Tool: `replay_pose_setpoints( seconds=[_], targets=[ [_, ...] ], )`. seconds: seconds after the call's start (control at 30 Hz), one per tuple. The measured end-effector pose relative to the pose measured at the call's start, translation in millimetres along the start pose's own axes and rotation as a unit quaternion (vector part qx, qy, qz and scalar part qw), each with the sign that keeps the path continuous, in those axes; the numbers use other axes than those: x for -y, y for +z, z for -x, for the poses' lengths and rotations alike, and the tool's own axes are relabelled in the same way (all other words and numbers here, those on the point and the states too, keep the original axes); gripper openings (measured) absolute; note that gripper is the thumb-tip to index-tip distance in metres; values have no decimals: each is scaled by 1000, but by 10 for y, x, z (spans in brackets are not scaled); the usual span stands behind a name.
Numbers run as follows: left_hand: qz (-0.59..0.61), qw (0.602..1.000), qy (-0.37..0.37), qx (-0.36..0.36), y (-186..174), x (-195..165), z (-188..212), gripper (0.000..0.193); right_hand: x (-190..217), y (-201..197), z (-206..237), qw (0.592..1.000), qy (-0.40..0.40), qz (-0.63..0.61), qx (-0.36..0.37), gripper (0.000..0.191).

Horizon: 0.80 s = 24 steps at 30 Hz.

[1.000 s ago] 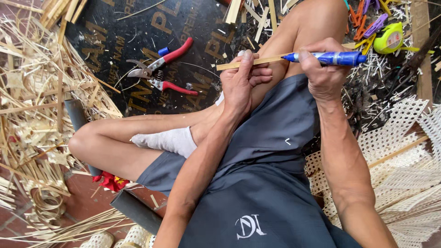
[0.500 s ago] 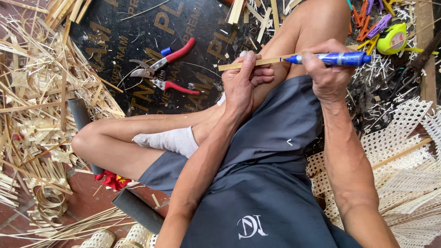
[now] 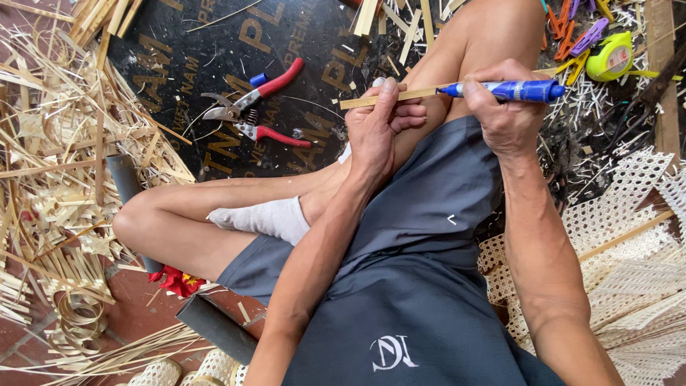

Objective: The person sits on the workshop floor cutting thin bamboo strips with pliers, marking a strip with a marker, and wrapping woven perforated bamboo mesh around cylindrical forms. They press and fit the mesh onto the cylinders and trim the mesh edges with scissors.

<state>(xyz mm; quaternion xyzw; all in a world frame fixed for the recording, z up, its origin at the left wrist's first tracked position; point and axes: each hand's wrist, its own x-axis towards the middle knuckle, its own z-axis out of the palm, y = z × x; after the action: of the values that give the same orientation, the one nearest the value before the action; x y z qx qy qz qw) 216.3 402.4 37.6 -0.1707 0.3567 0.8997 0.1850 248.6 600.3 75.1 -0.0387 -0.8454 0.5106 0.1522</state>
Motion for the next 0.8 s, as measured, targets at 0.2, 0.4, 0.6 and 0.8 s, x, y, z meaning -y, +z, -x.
replay_pose_setpoints(
  seconds=[0.2, 0.4, 0.6, 0.8],
  targets=[
    [-4, 1000, 2, -2, -2, 4, -9, 31, -88, -6, 73, 1000, 14, -25, -12, 11],
    [-12, 1000, -11, 16, -4, -50, 21, 27, -52, -85, 91, 959, 115, -244, -86, 12],
    [-21, 997, -9, 78, -36, -152, 123, 15, 81, -207, 43, 928, 94, -329, -145, 14],
    [-24, 996, -13, 81, -33, -209, 180, 14, 192, -141, 88, 994, 9, -98, -49, 14]
  ],
)
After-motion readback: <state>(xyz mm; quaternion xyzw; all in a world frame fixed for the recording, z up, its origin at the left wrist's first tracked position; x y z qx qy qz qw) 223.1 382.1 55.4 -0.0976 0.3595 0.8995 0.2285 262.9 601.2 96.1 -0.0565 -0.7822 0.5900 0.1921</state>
